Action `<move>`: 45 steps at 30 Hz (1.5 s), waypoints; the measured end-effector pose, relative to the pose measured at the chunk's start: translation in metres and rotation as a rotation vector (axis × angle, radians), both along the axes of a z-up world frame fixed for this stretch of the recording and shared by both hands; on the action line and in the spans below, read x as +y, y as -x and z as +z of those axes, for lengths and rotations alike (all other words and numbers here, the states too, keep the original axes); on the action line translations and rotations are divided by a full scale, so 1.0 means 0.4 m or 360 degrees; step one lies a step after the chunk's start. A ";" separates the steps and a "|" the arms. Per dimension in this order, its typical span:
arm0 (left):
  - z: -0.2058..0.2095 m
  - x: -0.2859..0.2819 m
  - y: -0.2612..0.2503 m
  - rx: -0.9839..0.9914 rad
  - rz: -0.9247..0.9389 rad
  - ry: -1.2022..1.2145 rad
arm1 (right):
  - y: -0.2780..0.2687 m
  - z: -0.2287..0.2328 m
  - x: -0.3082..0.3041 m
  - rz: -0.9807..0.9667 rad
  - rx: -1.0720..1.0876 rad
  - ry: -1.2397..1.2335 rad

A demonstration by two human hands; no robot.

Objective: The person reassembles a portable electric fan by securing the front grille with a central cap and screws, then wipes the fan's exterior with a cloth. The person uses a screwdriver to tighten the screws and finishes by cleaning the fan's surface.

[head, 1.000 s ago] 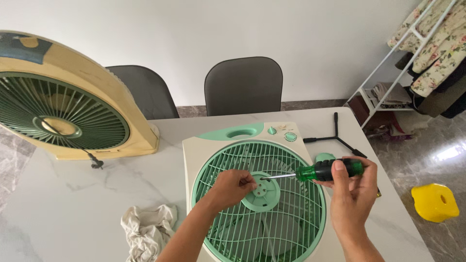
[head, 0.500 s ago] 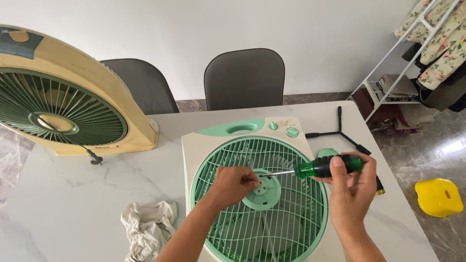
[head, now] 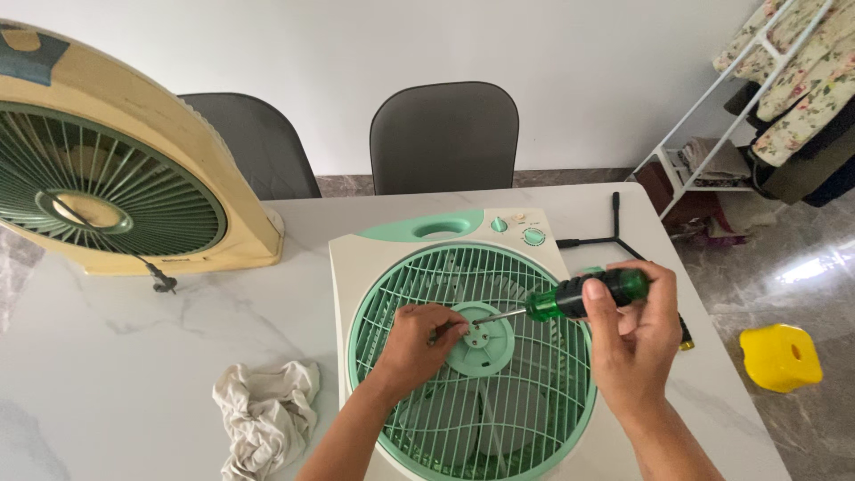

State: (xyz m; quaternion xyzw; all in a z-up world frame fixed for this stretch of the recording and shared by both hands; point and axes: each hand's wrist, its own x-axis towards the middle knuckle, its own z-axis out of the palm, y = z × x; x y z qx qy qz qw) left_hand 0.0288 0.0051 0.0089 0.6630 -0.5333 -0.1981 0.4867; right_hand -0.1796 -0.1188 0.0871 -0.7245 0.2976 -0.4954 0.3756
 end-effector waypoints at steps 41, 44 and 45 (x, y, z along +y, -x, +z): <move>-0.072 -0.016 0.000 0.0039 0.0059 0.0010 | -0.133 0.183 0.021 0.0727 0.0760 0.0356; -0.070 -0.014 -0.004 0.0112 0.0025 0.0034 | -0.139 0.208 0.021 0.0768 0.0930 0.0255; -0.068 -0.012 -0.006 0.0172 0.0006 0.0017 | -0.141 0.215 0.022 0.0763 0.0947 0.0320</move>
